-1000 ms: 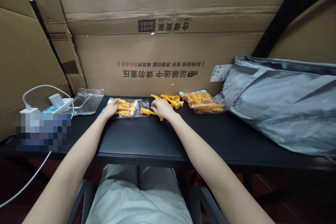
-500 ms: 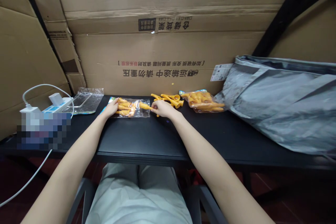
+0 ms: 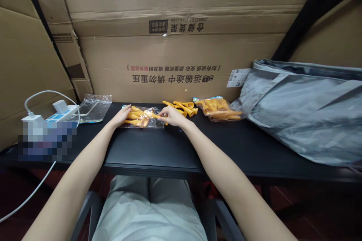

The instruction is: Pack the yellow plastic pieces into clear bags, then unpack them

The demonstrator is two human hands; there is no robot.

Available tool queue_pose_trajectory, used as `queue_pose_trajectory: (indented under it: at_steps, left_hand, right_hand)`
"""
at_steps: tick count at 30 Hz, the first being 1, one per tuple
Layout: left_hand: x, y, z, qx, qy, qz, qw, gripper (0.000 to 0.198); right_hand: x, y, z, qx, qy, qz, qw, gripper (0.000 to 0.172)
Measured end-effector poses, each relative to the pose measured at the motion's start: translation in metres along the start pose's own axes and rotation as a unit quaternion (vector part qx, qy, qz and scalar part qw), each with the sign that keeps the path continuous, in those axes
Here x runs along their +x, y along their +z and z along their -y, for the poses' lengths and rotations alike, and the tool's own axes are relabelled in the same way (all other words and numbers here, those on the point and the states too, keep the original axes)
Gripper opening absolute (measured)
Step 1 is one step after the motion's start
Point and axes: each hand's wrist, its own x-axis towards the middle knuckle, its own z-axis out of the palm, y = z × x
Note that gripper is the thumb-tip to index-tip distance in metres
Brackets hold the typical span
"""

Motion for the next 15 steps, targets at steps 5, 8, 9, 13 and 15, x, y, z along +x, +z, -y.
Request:
queue_pose_trajectory:
  at_steps: [5,8,9,13,15]
  left_hand:
    - [-0.005,0.003,-0.007,0.041,0.013,0.009,0.999,0.049]
    - [-0.007,0.005,-0.011,0.058,0.024,0.009,0.998,0.048]
    - [-0.009,0.006,-0.013,0.060,0.026,0.011,0.998,0.048]
    - [-0.014,0.010,-0.019,0.054,0.028,0.023,0.998,0.048]
    - [-0.016,0.012,-0.022,0.047,0.030,0.027,0.998,0.047]
  right_hand:
    - [0.000,0.010,0.003,0.073,-0.011,-0.005,0.997,0.010]
    - [0.000,0.018,0.004,0.133,0.002,-0.018,0.991,0.011]
    - [0.001,0.020,0.004,0.143,0.004,-0.022,0.990,0.010]
    - [0.002,0.028,0.006,0.136,-0.012,-0.045,0.990,0.009]
    - [0.002,0.033,0.007,0.128,-0.023,-0.054,0.990,0.010]
